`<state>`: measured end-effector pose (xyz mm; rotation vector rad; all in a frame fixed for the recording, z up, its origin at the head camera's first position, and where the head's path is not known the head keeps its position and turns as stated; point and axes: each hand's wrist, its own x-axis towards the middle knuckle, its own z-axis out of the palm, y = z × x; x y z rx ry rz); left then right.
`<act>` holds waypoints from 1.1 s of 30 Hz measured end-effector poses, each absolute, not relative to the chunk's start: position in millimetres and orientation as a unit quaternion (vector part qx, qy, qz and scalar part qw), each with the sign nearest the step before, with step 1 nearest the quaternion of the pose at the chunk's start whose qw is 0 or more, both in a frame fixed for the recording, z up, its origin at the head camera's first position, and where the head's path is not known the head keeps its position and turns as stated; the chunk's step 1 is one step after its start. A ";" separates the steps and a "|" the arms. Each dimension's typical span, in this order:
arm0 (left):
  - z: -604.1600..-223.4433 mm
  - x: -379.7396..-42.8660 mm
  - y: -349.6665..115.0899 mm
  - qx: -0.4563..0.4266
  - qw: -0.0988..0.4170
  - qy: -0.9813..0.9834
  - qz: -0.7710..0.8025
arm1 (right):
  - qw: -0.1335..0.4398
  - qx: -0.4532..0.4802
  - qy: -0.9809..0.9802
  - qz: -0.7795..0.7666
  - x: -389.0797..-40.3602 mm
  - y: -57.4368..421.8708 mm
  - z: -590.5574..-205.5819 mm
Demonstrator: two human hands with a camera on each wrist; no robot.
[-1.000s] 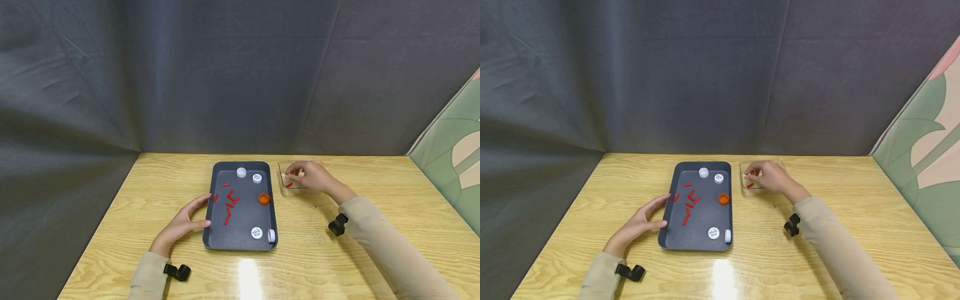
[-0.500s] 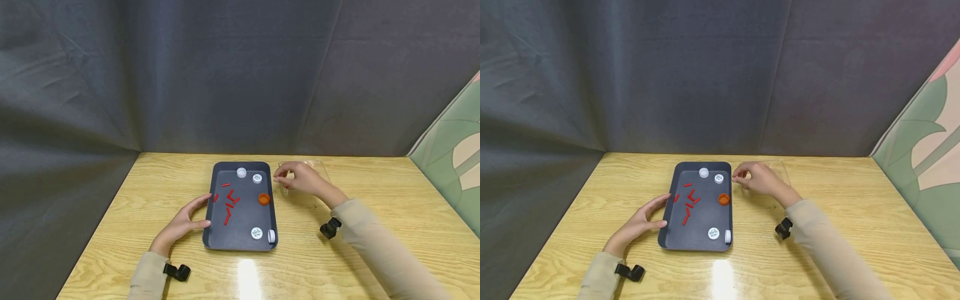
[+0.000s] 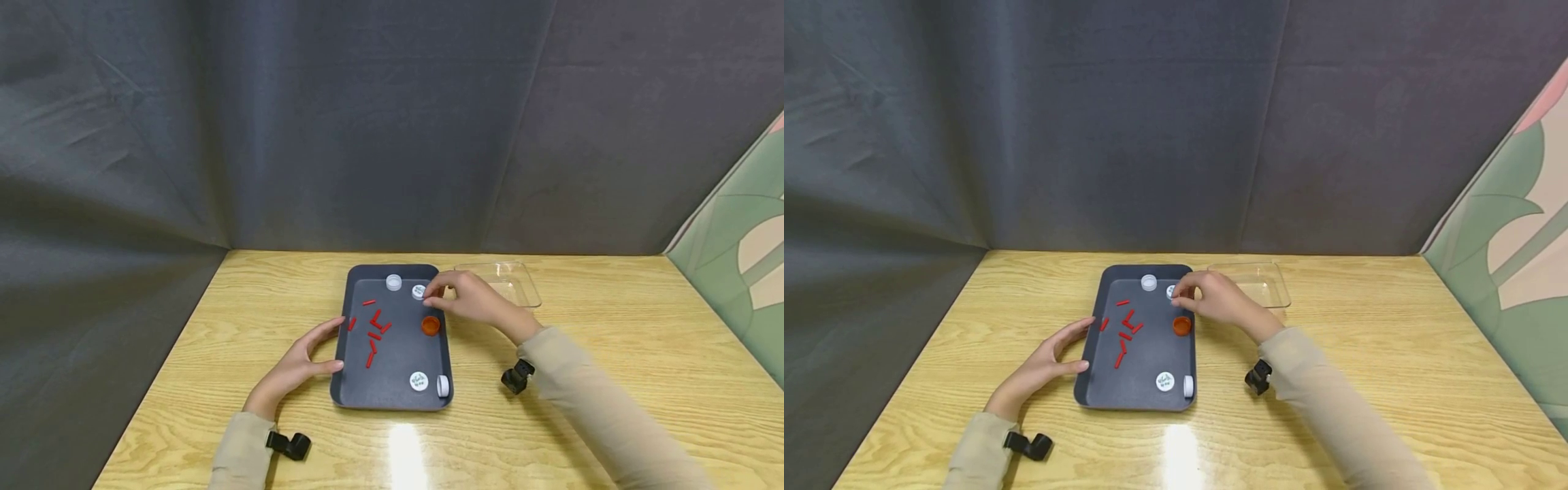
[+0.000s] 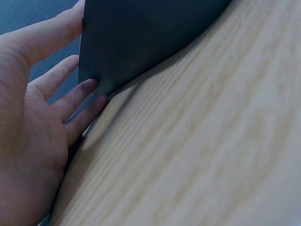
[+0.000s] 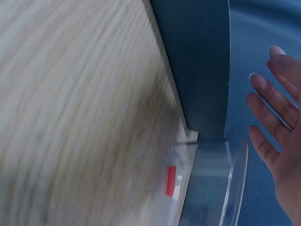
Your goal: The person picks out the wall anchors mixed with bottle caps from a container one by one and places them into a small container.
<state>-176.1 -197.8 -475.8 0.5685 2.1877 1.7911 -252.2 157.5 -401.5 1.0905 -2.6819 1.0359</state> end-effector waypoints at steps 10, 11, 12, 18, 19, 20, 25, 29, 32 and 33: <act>-475.4 -175.8 -197.3 0.198 0.127 0.753 0.614 | 0.013 0.375 -0.867 0.328 -252.8 135.8 -409.3; -475.1 -175.8 -197.1 0.198 0.127 0.754 0.614 | 0.008 0.374 -0.868 0.328 -252.6 133.7 -410.1; -475.2 -175.8 -197.0 0.199 0.126 0.754 0.614 | 0.004 0.373 -0.868 0.328 -252.4 131.6 -411.0; -474.3 -175.0 -196.8 0.199 0.127 0.752 0.615 | 0.011 0.386 -0.864 0.324 -251.9 118.8 -417.2; -474.1 -174.8 -196.8 0.200 0.127 0.753 0.615 | 0.013 0.389 -0.863 0.322 -251.9 116.7 -418.2; -473.7 -174.6 -196.8 0.201 0.126 0.752 0.615 | 0.016 0.392 -0.863 0.318 -251.6 114.7 -418.9; -473.2 -174.2 -197.2 0.205 0.126 0.751 0.615 | 0.015 0.405 -0.859 0.313 -250.9 106.3 -421.6; -473.0 -174.1 -197.0 0.205 0.126 0.751 0.615 | 0.011 0.411 -0.860 0.303 -251.7 101.3 -424.4; -472.7 -174.4 -196.5 0.203 0.126 0.751 0.615 | 0.011 0.409 -0.864 0.293 -253.0 99.0 -427.2; -473.0 -174.7 -196.4 0.204 0.126 0.752 0.615 | 0.010 0.407 -0.866 0.291 -253.4 98.6 -428.2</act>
